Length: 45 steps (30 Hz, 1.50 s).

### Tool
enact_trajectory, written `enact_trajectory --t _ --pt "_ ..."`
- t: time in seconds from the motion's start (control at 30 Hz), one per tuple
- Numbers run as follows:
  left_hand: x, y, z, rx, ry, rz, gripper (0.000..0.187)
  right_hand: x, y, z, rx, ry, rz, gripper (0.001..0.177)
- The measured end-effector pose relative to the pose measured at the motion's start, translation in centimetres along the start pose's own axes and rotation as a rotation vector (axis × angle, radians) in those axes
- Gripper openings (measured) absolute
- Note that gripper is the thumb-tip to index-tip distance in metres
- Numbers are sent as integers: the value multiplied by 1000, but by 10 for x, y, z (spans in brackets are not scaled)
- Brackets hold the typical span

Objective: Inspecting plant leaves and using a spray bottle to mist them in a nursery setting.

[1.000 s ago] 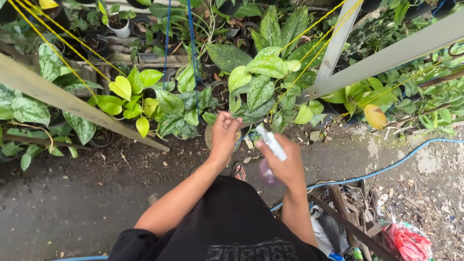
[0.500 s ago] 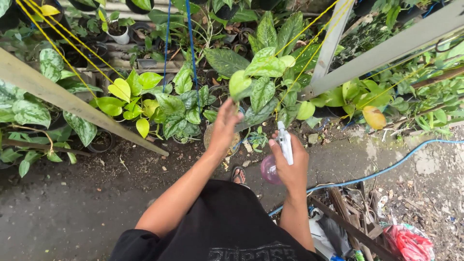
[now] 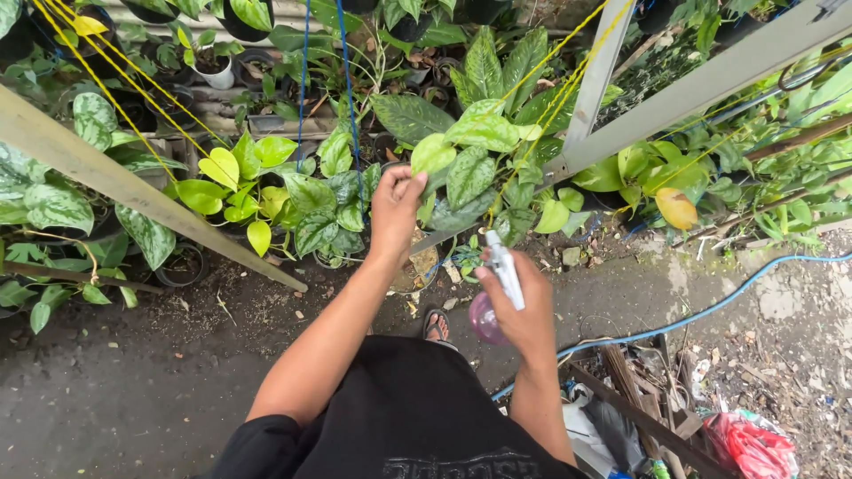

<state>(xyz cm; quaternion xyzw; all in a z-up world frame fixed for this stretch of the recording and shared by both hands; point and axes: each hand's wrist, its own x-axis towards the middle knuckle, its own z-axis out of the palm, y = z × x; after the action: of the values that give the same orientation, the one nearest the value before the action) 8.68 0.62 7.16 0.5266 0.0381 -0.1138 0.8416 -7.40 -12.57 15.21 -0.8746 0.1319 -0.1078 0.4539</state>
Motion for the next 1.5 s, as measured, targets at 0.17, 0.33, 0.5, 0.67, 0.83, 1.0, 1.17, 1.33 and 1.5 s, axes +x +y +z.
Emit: enact_trajectory --t 0.17,0.33,0.5,0.67,0.83,1.0,1.17,1.33,1.5 --pt "-28 12 0 19 5 -65 24 13 -44 11 -19 -111 -123 36" --pt "-41 -5 -3 31 30 -101 22 28 -13 40 -151 -15 -159 31" --pt "-52 -3 -4 21 15 -54 24 30 -37 28 -74 -149 -126 34" --pt "-54 3 -4 -26 -14 -29 26 25 -27 35 -121 -40 -54 36" --pt "-54 6 -3 -31 -7 -35 26 19 -14 40 -21 51 9 26" --pt "-57 8 -1 -52 17 -19 28 16 -30 29 50 48 -131 34" --pt "-67 -7 0 -33 12 -65 38 6 -20 20 125 34 -59 33" --pt "-77 -17 2 18 -135 -132 56 2 -1 3 221 63 49 35" --pt "-85 4 13 12 -137 -245 84 10 2 -23 309 74 101 41"
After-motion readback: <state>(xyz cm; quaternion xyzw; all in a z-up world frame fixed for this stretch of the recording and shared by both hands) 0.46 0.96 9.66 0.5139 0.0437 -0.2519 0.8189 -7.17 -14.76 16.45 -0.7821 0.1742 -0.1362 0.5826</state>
